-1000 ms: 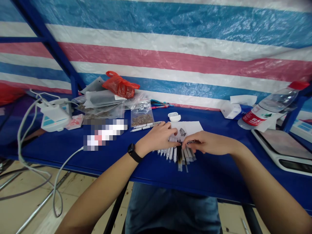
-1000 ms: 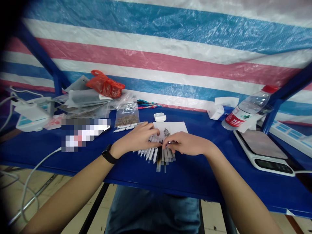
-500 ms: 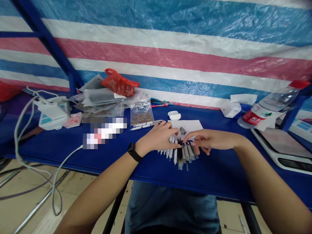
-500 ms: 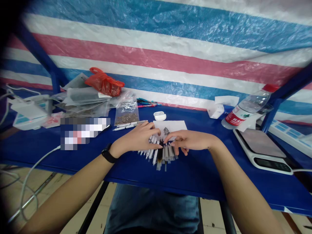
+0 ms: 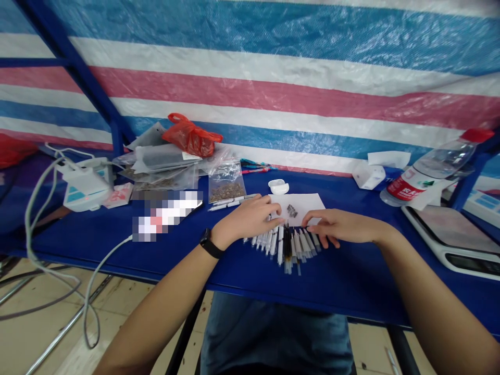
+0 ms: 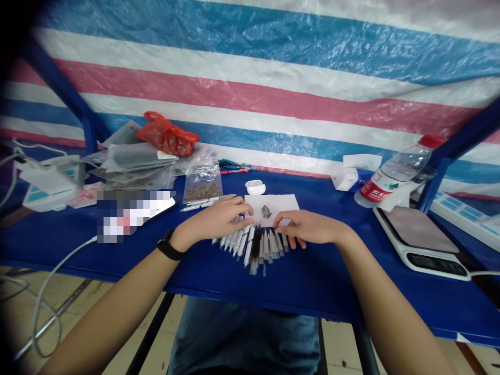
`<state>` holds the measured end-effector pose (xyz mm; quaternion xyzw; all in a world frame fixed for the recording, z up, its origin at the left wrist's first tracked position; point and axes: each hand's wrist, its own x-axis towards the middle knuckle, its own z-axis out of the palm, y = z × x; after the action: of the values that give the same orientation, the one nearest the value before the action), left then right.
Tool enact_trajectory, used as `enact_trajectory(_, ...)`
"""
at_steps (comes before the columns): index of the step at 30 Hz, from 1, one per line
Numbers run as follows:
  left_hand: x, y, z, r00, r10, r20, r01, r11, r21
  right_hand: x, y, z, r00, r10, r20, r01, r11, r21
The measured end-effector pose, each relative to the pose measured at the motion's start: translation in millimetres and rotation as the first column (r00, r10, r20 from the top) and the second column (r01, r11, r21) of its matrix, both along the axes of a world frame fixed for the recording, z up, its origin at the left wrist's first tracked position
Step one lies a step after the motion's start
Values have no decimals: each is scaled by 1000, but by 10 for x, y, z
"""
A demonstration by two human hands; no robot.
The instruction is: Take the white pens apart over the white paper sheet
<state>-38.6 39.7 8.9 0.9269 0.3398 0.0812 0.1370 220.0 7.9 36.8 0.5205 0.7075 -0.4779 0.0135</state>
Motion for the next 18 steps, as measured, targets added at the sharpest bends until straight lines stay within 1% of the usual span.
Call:
enact_trajectory(3, -52, -20, 23, 999, 36, -16, -37, 999, -14, 24, 4, -34, 999, 20, -33, -20, 1000, 5)
enact_trajectory(5, -81, -77, 1, 998, 65, -16, -65, 998, 2, 34, 3, -48, 999, 35, -39, -33, 999, 32)
enact_trajectory(7, -99, -168, -55, 996, 93, 1, -93, 994, 53, 43, -8, -58, 998, 44, -37, -42, 997, 62)
enact_trajectory(9, -104, -278, -127, 995, 97, 19, -99, 989, 110, 55, -31, -68, 998, 54, -31, -51, 994, 92)
enact_trajectory(13, -77, -473, -228, 992, 124, 4, -122, 973, 196, 81, -80, -93, 998, 50, -45, -44, 990, 131)
enact_trajectory(16, -51, -533, -259, 990, 140, 12, -139, 958, 249, 94, -90, -118, 997, 20, -68, -11, 992, 124)
enact_trajectory(18, -41, -538, -275, 988, 149, 27, -151, 954, 260, 98, -80, -137, 997, 6, -78, 3, 994, 113)
